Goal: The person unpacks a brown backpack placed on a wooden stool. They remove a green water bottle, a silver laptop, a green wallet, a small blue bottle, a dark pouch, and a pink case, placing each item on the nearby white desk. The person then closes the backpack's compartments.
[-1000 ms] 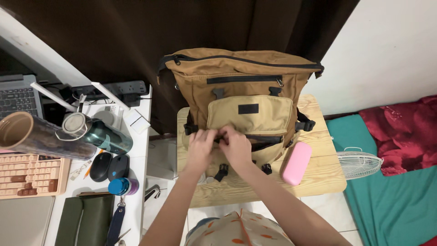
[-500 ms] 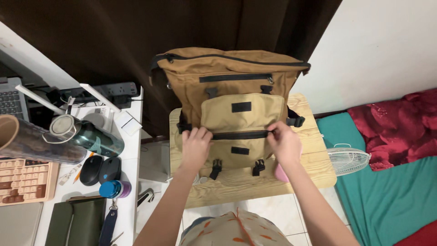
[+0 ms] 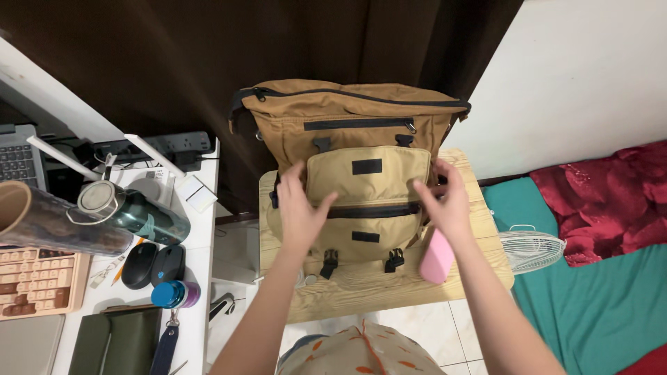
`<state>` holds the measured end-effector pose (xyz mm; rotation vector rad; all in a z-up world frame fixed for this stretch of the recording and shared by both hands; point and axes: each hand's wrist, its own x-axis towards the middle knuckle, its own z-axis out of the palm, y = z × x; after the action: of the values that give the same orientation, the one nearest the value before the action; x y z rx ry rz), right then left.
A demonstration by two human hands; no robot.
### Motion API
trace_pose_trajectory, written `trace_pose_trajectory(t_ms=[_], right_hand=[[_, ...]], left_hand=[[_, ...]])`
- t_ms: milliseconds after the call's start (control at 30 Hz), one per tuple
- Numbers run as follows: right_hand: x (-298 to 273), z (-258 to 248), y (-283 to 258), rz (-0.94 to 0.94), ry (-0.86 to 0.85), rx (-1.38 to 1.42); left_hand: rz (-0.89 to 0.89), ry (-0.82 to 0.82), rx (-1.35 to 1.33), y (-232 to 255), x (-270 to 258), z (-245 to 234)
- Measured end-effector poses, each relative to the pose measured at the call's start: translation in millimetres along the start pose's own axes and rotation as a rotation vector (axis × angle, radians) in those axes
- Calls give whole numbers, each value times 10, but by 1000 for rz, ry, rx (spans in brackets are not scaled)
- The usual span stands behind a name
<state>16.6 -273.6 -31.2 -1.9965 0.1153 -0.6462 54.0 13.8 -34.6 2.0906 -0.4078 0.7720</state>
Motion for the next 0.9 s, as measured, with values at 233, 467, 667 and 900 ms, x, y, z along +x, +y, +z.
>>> trace_pose_trajectory(t_ms=[233,467,667,900], right_hand=[[118,-265,322,222,-357,311],[-796,-355,681,-194,-454,-91],[-1676,212,1184,345,-222,85],[-1859,699,1587,456,-209,129]], left_hand=[[-310,-348,-439,-129,193,-16],[125,-881,99,49,-381,-363],[291,-812,218,382,-580,68],[516,-724,364,490,-932,870]])
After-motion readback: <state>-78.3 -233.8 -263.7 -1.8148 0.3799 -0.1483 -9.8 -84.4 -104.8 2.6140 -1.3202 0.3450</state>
